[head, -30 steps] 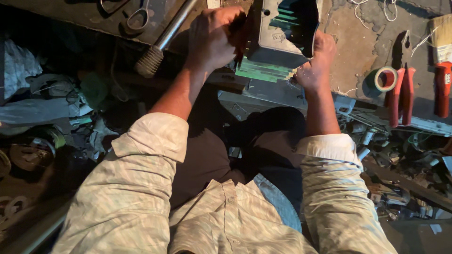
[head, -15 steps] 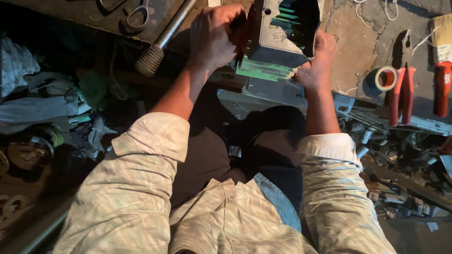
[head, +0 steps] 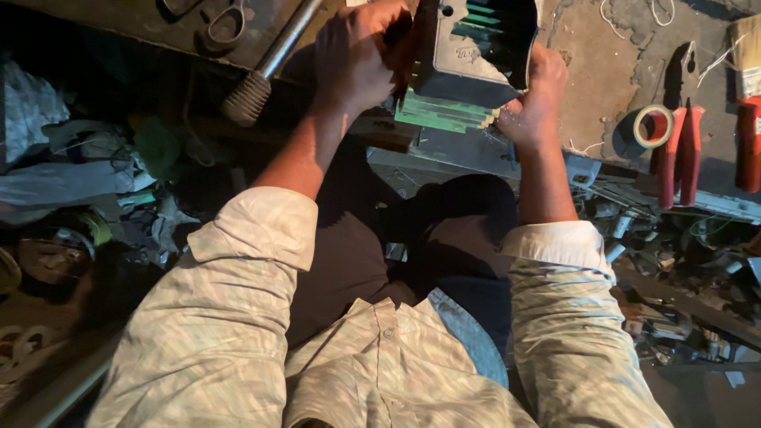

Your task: The person holds a metal core assembly on a cluttered workbench and winds copper wire around it by hand, guiding and pressing the wire into place with both hands throughout the clip.

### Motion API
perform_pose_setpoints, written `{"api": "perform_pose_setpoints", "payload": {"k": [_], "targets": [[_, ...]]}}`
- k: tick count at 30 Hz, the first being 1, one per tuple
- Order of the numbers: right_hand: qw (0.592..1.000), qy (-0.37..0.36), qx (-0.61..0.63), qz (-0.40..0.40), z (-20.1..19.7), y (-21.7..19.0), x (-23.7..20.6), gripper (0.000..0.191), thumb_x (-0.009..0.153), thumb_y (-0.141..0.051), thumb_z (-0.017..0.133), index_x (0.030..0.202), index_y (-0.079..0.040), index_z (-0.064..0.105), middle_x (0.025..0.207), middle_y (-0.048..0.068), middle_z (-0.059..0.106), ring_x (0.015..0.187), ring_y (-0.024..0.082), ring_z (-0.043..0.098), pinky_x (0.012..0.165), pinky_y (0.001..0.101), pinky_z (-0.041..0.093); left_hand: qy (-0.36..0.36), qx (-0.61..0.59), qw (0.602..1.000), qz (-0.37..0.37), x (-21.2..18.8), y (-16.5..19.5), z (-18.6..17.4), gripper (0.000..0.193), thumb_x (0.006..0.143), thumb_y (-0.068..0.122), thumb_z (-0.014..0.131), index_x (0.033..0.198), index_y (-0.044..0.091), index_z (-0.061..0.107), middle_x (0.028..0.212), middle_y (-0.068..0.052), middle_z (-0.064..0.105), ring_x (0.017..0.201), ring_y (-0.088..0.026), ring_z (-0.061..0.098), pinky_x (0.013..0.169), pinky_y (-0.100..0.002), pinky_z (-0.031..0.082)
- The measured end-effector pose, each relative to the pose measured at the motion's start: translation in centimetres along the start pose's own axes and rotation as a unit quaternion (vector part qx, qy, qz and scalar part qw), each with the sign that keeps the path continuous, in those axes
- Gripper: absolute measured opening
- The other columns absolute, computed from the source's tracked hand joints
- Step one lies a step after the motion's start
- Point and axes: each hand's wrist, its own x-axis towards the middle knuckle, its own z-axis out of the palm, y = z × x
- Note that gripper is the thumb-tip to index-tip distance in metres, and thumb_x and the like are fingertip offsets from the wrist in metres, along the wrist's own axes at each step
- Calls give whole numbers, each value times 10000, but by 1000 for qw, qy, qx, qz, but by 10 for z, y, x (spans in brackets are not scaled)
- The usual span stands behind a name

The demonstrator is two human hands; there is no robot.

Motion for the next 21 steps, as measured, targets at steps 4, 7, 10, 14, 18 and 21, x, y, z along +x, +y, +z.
{"api": "perform_pose_setpoints", "payload": {"k": [4,7,10,14,18,21], "targets": [[1000,-2,-8,-8,0,-2,4,547,1024,-513,657,1325,-57,655,1144,148,643,1059,357,567,938,463,430,141,107,977,117,0,-2,-2,561,820,545,805,1010,45,635,797,-74,674,711,-202,668,623,-362,507],[1000,-2,6,-1,0,-4,5,511,1022,-495,657,1298,-65,660,1128,143,646,1069,357,576,955,457,440,7,-89,995,50,7,6,-9,287,1000,335,713,794,146,650,672,30,677,541,-119,644,506,-324,433],[1000,20,6,11,2,-7,3,507,1003,-481,755,1242,-43,663,1129,155,654,1083,360,594,971,456,455,-56,-78,993,-69,12,17,-14,454,1019,465,686,699,150,622,531,7,588,397,-139,525,394,-350,347],[1000,15,15,2,1,-4,0,503,1008,-414,746,1325,-40,633,1171,166,631,1113,358,572,998,463,434,2,-82,996,15,14,21,-17,493,1042,511,669,697,161,624,549,39,598,400,-101,519,401,-321,348],[999,21,-12,-21,4,8,-5,486,1029,-414,713,1355,-70,605,1164,143,625,1108,339,570,1002,461,433,0,-90,996,22,14,19,-17,458,1040,488,684,721,162,637,568,43,615,429,-99,542,420,-317,364],[999,14,-16,-26,7,16,-7,495,1044,-449,677,1347,-66,598,1154,141,626,1087,344,571,983,461,434,-6,-101,995,17,13,19,-19,420,1042,439,686,739,151,642,577,29,624,436,-110,548,413,-320,360]]}}
